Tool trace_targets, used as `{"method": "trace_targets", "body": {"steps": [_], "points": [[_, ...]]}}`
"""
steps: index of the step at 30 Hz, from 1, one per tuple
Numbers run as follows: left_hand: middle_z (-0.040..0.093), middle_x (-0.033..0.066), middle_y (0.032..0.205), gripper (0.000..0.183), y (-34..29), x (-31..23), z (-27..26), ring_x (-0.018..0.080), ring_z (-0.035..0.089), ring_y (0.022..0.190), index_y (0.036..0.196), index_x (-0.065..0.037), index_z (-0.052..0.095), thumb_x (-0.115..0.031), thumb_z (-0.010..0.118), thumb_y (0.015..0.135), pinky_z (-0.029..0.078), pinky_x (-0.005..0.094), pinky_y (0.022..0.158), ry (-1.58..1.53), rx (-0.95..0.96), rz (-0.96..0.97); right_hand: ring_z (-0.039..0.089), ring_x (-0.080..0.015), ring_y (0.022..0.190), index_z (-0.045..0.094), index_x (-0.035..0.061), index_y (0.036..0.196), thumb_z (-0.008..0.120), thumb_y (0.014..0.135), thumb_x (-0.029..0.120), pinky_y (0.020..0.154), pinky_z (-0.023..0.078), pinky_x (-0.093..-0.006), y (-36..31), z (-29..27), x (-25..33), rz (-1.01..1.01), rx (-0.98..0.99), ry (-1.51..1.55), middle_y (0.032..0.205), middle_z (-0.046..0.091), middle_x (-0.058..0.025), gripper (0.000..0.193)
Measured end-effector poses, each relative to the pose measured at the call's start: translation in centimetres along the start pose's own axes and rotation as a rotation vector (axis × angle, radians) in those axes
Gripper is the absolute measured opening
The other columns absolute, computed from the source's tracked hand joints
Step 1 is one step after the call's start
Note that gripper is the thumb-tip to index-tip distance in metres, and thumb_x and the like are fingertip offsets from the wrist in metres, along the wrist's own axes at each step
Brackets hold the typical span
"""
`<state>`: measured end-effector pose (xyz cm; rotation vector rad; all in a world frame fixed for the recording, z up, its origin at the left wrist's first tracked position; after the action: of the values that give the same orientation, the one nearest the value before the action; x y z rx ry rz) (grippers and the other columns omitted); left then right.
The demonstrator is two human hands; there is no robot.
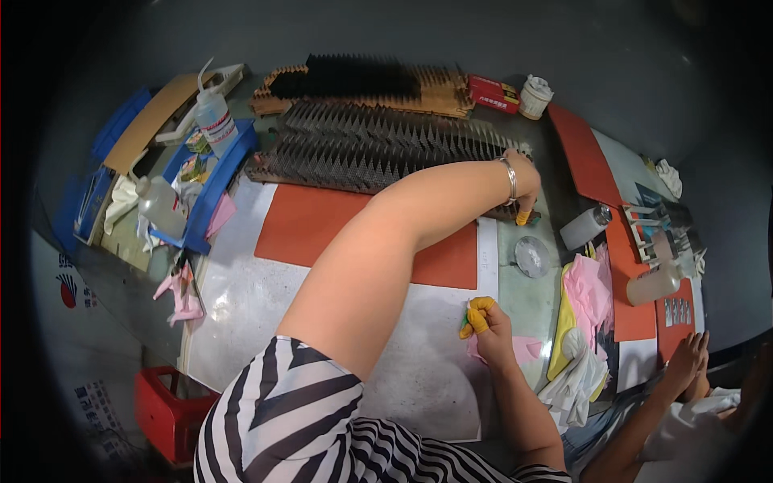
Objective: Cleaning and inspecting small metal plates with a cloth and solvent in a fabrication environment.
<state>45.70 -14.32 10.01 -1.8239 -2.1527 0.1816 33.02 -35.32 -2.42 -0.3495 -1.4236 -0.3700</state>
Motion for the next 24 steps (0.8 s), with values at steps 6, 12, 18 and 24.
{"method": "trace_targets", "body": {"steps": [6,12,18,24], "points": [[0.053,0.0126,0.115,0.06,2.2,-1.3,-0.1,0.0259,0.046,0.109,0.118,-0.014,0.053,-0.045,0.067,0.068,0.03,0.0571,0.088,0.115,0.286,-0.154,0.051,-0.0084,0.056,0.052,0.0014,0.094,0.052,0.089,0.01,0.053,0.042,-0.0211,0.4,0.3,0.0,-0.012,-0.021,0.041,0.067,0.054,-0.0031,0.01],[0.055,0.0126,0.11,0.053,5.2,-1.9,0.3,0.0336,0.05,0.103,0.116,-0.015,0.053,-0.041,0.064,0.071,0.032,0.0555,0.089,0.278,0.425,-0.232,0.051,-0.0083,0.057,0.052,0.0014,0.093,0.051,0.089,0.011,0.055,0.042,-0.0212,0.1,-0.4,0.3,0.023,-0.063,0.013,0.067,0.054,-0.0027,0.01],[0.053,0.0166,0.112,0.05,1.5,-0.3,-0.2,0.0346,0.049,0.103,0.117,-0.013,0.051,-0.041,0.059,0.076,0.033,0.0558,0.09,0.265,0.405,-0.169,0.052,-0.009,0.056,0.051,0.0006,0.093,0.05,0.089,0.009,0.053,0.044,-0.0215,0.1,-0.1,-0.1,-0.031,-0.008,-0.022,0.069,0.054,-0.0026,0.009],[0.056,0.013,0.111,0.049,1.0,1.5,-0.2,0.0382,0.054,0.096,0.118,-0.02,0.053,-0.039,0.062,0.074,0.041,0.0585,0.077,0.131,0.285,-0.031,0.051,-0.0086,0.056,0.052,0.0003,0.095,0.051,0.089,0.009,0.053,0.042,-0.0218,0.3,0.4,-0.4,-0.019,-0.084,-0.043,0.068,0.054,-0.0029,0.011]]}}
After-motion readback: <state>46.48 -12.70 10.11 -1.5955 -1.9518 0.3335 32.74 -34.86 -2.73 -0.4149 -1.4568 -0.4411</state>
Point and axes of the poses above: each hand's wrist, its own y-axis towards the middle knuckle, its own z-axis out of the palm, x = y × z, the point moved 1 cm from there along y, towards the middle knuckle
